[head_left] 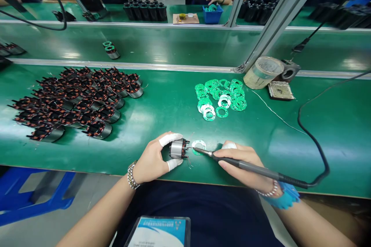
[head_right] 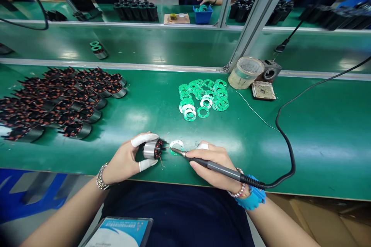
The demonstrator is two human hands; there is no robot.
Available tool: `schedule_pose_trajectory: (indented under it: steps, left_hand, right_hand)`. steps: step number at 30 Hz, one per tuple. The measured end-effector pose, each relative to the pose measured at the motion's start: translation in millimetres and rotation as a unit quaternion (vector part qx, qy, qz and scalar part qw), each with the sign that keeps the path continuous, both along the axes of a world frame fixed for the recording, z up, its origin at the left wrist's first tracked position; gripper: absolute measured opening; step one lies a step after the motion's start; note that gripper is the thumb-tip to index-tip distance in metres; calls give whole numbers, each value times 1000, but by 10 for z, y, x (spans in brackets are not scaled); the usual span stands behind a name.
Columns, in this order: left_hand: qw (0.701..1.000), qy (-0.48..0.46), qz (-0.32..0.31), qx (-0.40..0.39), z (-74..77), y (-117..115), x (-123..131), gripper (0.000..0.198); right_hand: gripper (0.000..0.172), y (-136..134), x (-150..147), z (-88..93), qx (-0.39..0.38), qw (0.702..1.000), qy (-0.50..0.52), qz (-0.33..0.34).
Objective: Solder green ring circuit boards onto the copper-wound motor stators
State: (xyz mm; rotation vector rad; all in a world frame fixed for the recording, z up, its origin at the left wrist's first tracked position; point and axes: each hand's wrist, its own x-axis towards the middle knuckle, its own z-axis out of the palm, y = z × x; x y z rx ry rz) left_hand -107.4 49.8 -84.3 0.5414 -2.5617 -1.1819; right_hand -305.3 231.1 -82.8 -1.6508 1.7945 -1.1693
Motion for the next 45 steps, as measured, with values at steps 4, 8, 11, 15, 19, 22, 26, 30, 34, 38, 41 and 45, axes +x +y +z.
schedule_pose_trajectory:
  steps: [4, 8, 11, 15, 19, 22, 26, 30, 34, 38, 41, 45]
  left_hand:
    - [1000, 2, -4, 3, -4, -2, 2, 47]
    - [1000, 2, -2, -2, 0, -1, 2, 46]
    - [1000, 0, -3, -13, 3, 1, 1, 46]
    - [1000, -2, -7, -23, 13, -1, -4, 46]
    - [999, -5, -8, -32, 19, -5, -7, 46]
    - [999, -7, -6, -32, 14, -3, -5, 45]
    - [999, -5, -4, -33, 15, 5, -5, 45]
    - [999, -3, -10, -32, 30, 4, -12, 45]
    - [999, -8, -15, -28, 32, -3, -16, 45]
    - [1000, -10, -17, -23, 24, -3, -16, 45]
    - [1000, -9, -16, -23, 19, -1, -15, 45]
    - [1000, -9, -16, -24, 20, 2, -16, 44]
  right_hand:
    - [18, 6, 5, -3, -8, 1000, 6, 6]
    - [17, -3, 9, 12, -18, 1000, 10, 4]
    - [18, -21, 11, 25, -22, 1000, 14, 10]
    - [18, -35, 8, 27, -42, 999, 16, 24]
    - [19, -13, -4, 16, -46, 999, 5, 27]
    - [19, 11, -13, 5, -43, 999, -4, 7]
    - [18, 19, -11, -4, -43, 999, 11, -32]
    - [18, 5, 2, -8, -35, 998, 20, -45]
    - [18, -17, 9, -7, -27, 998, 28, -42]
    - [18, -19, 5, -7, -34, 998, 32, -40]
    - [18, -1, -4, -9, -31, 999, 23, -33]
    - [19, 7, -8, -14, -30, 1000, -1, 10]
